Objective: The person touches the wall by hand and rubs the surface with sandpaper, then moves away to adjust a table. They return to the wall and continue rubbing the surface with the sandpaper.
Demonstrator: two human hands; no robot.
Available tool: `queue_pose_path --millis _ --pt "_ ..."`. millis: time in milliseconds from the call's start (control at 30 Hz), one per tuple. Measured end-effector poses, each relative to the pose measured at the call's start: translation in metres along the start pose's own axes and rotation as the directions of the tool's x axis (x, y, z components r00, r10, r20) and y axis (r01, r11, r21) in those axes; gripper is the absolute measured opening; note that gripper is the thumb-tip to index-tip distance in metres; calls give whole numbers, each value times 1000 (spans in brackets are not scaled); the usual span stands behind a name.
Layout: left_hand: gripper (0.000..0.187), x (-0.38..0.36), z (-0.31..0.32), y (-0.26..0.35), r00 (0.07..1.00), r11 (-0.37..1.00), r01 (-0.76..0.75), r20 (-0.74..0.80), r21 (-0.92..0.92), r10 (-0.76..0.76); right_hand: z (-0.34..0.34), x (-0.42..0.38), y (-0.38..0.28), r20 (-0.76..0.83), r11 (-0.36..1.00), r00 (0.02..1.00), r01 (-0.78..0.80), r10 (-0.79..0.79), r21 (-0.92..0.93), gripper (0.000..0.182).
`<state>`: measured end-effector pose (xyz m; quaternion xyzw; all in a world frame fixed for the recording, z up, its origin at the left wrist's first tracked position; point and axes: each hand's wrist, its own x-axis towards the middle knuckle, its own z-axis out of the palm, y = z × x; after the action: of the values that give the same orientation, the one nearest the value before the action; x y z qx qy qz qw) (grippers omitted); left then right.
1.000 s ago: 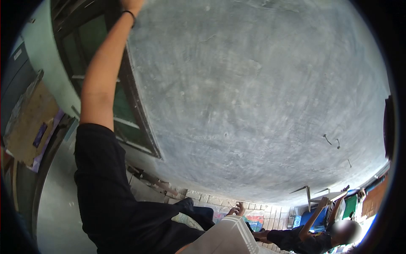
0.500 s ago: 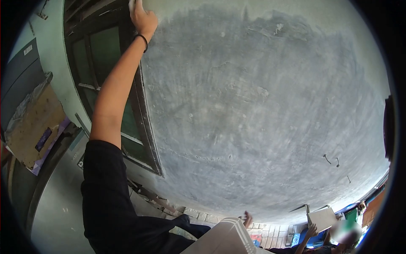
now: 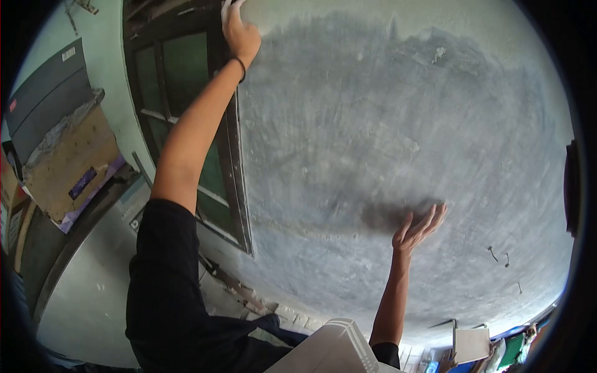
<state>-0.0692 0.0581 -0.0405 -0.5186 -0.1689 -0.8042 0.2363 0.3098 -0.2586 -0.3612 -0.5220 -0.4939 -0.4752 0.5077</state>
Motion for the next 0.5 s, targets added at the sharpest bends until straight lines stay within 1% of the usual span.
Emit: queue_pose_path --millis 33,100,133,167,233,267,300,367,433,500 --pt "58 8 1 1 1000 1000 -21 -17 -11 21 5 -2 3 -29 1000 1000 1 -1 1 59" --pt "61 25 9 -5 999 998 39 6 43 -39 11 -8 11 -30 988 996 85 -90 -130 58" --pt "61 38 9 0 998 998 64 -30 18 -64 13 -11 12 -31 983 997 70 -76 -172 59" --pt "61 44 13 -9 997 998 63 -38 12 -63 17 -11 13 -38 982 996 74 -82 -176 59" --pt "60 54 19 -29 1000 999 1 -30 37 0 19 -13 14 -64 979 992 91 -104 -180 59" --pt "59 52 19 -27 999 999 1 -50 52 2 16 -15 14 -42 980 995 84 -93 -177 59" --pt "59 49 18 -26 1000 998 10 -25 68 -8 16 -14 13 -39 980 996 77 -85 -186 59" --pt "57 48 21 -26 996 995 -31 -77 98 39 17 -16 14 -25 982 997 71 -77 -176 60" --pt "57 37 19 -26 991 996 -44 -125 77 53 17 -19 19 -26 984 997 65 -70 -169 62" --pt "58 18 10 -16 997 996 -34 -72 79 40 16 -18 19 -31 987 997 72 -77 -147 60"
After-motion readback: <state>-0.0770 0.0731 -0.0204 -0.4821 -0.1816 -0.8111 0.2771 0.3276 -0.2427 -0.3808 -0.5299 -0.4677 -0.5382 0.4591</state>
